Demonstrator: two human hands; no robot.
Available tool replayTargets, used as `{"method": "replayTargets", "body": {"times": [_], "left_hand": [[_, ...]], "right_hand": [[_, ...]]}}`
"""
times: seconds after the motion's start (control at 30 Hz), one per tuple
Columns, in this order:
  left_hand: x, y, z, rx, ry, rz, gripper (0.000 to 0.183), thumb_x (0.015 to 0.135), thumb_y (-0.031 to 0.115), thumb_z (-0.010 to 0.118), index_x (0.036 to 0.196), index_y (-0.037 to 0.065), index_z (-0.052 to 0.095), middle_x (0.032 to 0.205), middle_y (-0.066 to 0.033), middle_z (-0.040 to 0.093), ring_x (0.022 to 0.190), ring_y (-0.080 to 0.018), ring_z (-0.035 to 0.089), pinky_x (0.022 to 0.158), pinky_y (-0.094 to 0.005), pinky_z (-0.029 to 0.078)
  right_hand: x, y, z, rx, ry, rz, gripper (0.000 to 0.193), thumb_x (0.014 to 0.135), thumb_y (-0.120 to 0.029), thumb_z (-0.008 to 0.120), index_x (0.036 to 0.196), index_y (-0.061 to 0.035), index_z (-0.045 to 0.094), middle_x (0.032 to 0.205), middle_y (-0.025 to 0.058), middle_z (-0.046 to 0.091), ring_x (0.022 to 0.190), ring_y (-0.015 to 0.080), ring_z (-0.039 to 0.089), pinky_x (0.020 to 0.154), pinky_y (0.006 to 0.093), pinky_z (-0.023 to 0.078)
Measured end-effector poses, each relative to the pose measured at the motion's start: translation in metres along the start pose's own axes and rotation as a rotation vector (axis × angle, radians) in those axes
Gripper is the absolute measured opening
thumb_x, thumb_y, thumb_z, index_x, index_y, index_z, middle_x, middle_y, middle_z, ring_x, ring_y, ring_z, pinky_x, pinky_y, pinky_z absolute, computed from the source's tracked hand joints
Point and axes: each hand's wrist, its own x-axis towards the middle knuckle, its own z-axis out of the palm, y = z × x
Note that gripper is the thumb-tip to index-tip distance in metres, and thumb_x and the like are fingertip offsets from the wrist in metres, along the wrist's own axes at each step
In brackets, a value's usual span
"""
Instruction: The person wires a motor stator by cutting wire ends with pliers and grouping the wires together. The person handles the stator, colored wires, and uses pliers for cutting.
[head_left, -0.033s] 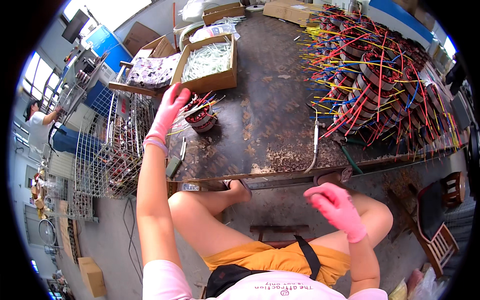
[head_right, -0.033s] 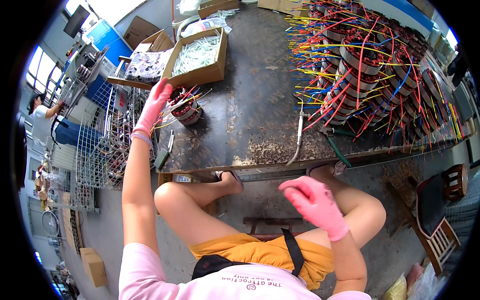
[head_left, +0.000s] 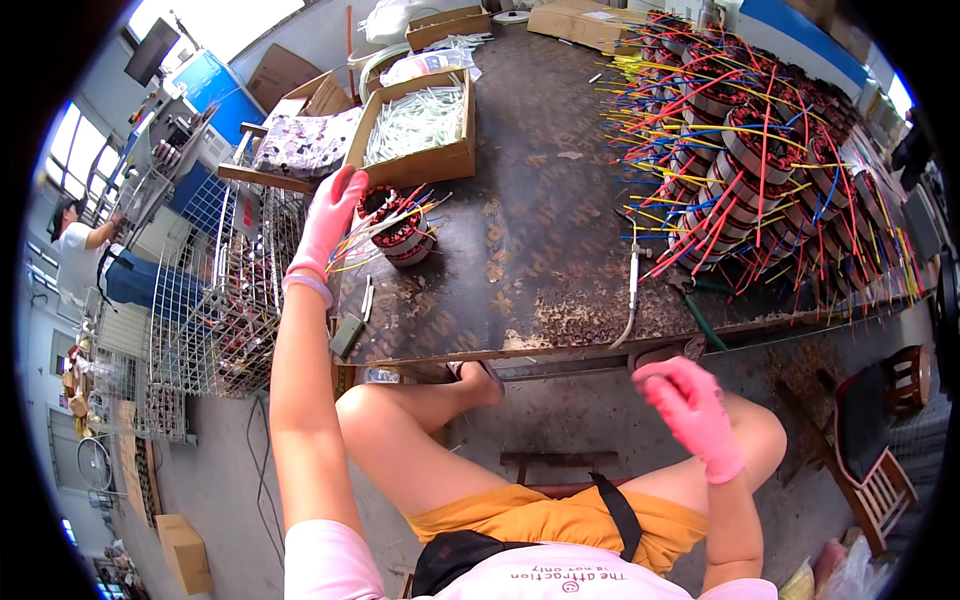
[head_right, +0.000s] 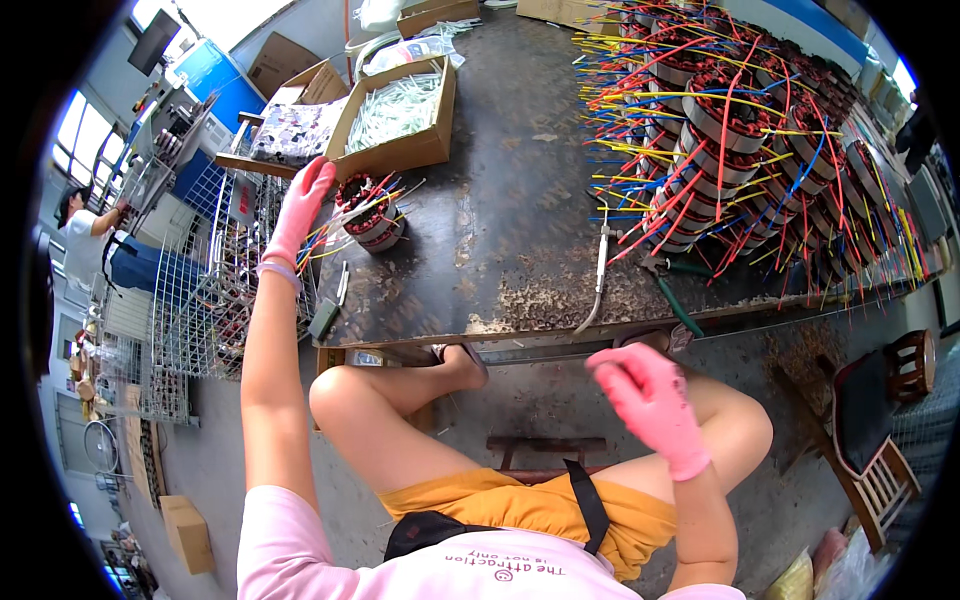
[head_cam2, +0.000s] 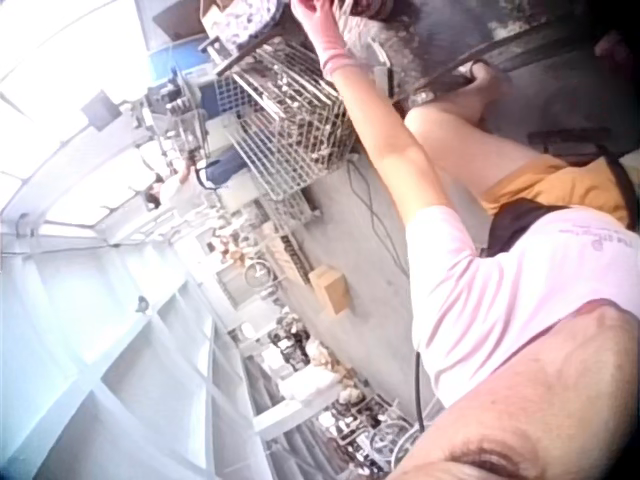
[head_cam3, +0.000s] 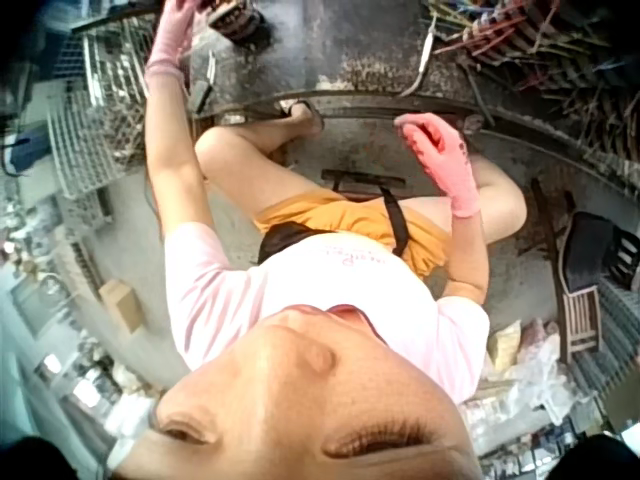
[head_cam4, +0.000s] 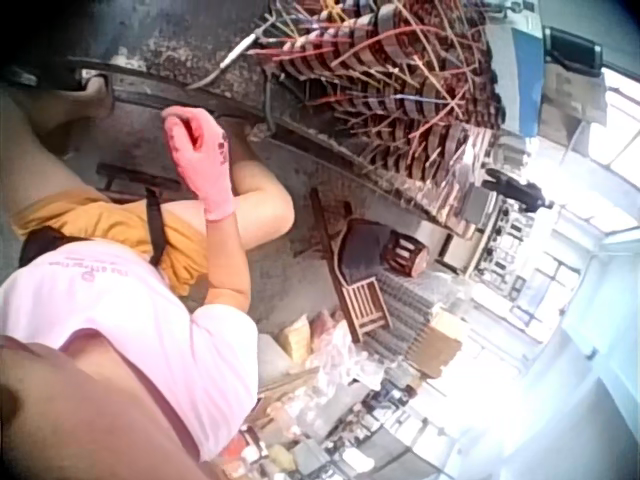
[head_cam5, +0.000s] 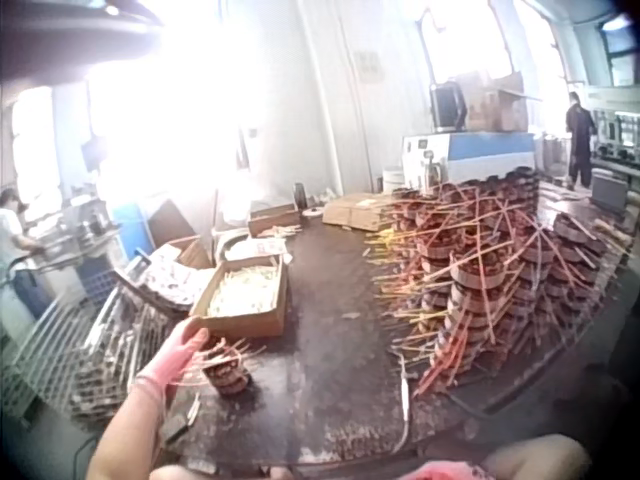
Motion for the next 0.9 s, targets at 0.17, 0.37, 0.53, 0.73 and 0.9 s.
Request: {"method": "replayTargets", "body": {"times": [0.17,0.37,0.53,0.73,0.9], "left_hand": [[0.033,-0.03,-0.023,0.548,-0.14,-0.246,0.048,0.092,0.048,0.063,0.108,0.004,0.074,0.1,-0.0163,0.075,0.094,-0.0312,0.071,0.085,-0.0416,0.053],[0.049,-0.065,0.007,0.504,-0.306,-0.575,0.073,0.081,0.067,0.069,0.096,-0.004,0.074,0.096,-0.0239,0.073,0.088,-0.0348,0.072,0.078,-0.0439,0.053],[0.048,-0.05,0.027,0.655,-0.193,-0.523,0.054,0.078,0.048,0.073,0.104,0.001,0.075,0.103,-0.0212,0.074,0.097,-0.0334,0.073,0.087,-0.0405,0.056],[0.041,-0.059,-0.03,0.761,0.239,-0.332,0.046,0.088,0.046,0.065,0.103,0.004,0.072,0.096,-0.0173,0.074,0.089,-0.0312,0.072,0.081,-0.0415,0.055],[0.011,0.023,-0.103,0.59,0.406,0.087,0.03,0.096,0.025,0.066,0.111,-0.001,0.067,0.094,-0.0084,0.072,0.076,-0.0123,0.066,0.072,-0.0278,0.054]], "right_hand": [[0.039,0.043,-0.081,-1.024,0.555,-0.441,0.038,0.087,-0.022,0.072,0.12,-0.0055,0.062,0.124,0.012,0.06,0.116,0.0338,0.056,0.097,0.046,0.044],[0.07,0.077,-0.109,-1.342,0.39,-0.371,0.091,0.073,-0.052,0.08,0.141,-0.003,0.045,0.144,0.0208,0.044,0.133,0.0399,0.04,0.113,0.0531,0.03],[0.081,0.067,-0.117,-1.367,0.336,-0.254,0.091,0.068,-0.052,0.083,0.138,-0.0056,0.048,0.133,0.0158,0.051,0.126,0.0372,0.045,0.11,0.0505,0.034],[0.085,0.062,-0.123,-1.267,0.287,-0.241,0.081,0.067,-0.047,0.084,0.134,-0.0113,0.055,0.128,0.0131,0.055,0.118,0.0338,0.051,0.101,0.0469,0.042],[0.084,0.057,-0.122,-1.255,0.247,-0.257,0.068,0.071,-0.041,0.083,0.128,-0.0127,0.06,0.121,0.0093,0.057,0.112,0.032,0.053,0.096,0.0455,0.044]]}}
